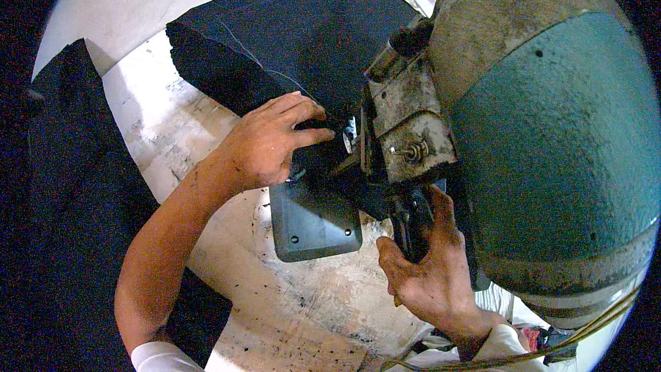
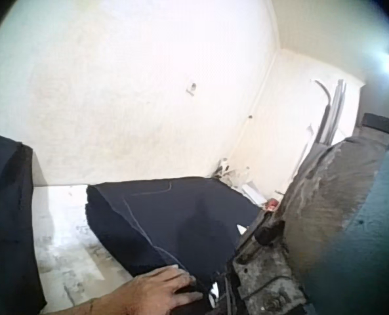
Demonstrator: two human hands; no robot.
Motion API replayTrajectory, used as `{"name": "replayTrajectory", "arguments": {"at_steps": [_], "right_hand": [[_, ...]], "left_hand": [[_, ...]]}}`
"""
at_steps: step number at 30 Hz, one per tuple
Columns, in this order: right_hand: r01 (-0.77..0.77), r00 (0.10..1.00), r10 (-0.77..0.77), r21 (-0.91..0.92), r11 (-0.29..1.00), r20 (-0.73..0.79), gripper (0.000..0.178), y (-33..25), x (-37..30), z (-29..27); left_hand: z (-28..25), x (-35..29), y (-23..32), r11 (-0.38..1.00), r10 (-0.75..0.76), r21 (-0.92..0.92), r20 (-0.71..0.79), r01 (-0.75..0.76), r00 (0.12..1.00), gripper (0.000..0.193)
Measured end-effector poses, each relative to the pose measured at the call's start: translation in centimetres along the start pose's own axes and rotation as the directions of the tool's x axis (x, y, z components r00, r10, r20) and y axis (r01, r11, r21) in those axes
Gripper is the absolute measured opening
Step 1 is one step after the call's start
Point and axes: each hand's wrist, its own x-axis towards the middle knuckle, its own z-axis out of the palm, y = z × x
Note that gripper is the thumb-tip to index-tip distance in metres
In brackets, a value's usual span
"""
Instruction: The person unpacks black fabric from a plastic bag, places it on a worktable, and uses a handheld electric fabric cutter to cut along marked lines. The person repeatedly positions the fabric, cuts sections, and sets the cut pieces aside.
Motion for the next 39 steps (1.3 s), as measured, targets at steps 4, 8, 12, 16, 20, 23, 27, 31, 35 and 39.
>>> {"name": "replayTrajectory", "arguments": {"at_steps": [4,8,12,16,20,23,27,31,35,39], "right_hand": [[-0.056,0.997,0.057,-0.028,0.998,0.052,0.078,0.9,0.5,-1.2],[0.268,0.963,-0.270,-0.160,0.950,0.013,0.068,2.2,1.6,-1.5],[0.391,0.917,-0.400,-0.225,0.892,0.010,0.068,3.1,2.7,-1.9],[0.239,0.971,-0.235,-0.127,0.963,0.045,0.068,3.1,3.4,-2.6],[0.300,0.954,-0.291,-0.212,0.930,0.074,0.068,2.8,4.2,-3.2],[0.305,0.951,-0.282,-0.234,0.923,0.125,0.068,2.7,5.0,-3.8],[0.302,0.946,-0.269,-0.186,0.935,0.183,0.067,2.5,6.0,-4.3],[0.017,0.980,-0.016,-0.005,1.000,0.199,0.065,2.3,6.7,-4.7],[0.119,0.966,-0.101,-0.062,0.991,0.240,0.064,2.7,8.0,-5.2],[0.280,0.928,-0.254,-0.060,0.958,0.273,0.063,3.4,8.9,-5.4]], "left_hand": [[0.2,0.0,0.1,1.000,0.011,-0.010,-0.051,-0.012,0.999,0.060],[0.1,0.2,0.1,1.000,-0.005,0.031,-0.009,0.005,1.000,0.059],[0.0,0.3,0.0,0.999,-0.025,0.049,0.051,0.023,0.998,0.059],[0.1,0.2,-0.4,1.000,-0.010,0.014,0.026,0.009,1.000,0.054],[0.2,0.1,-0.9,0.999,0.001,-0.045,0.018,-0.001,1.000,0.041],[0.2,0.1,-1.1,0.999,0.016,-0.041,0.019,-0.015,1.000,0.036],[0.1,0.1,-0.9,0.996,-0.003,-0.084,0.020,0.004,1.000,0.035],[-0.1,0.0,-0.8,0.996,-0.015,-0.088,0.022,0.017,1.000,0.035],[-0.2,0.1,-0.8,0.990,-0.053,-0.129,0.009,0.053,0.999,0.033],[-0.5,0.3,-0.5,0.992,-0.081,-0.092,0.018,0.082,0.997,0.028]]}}
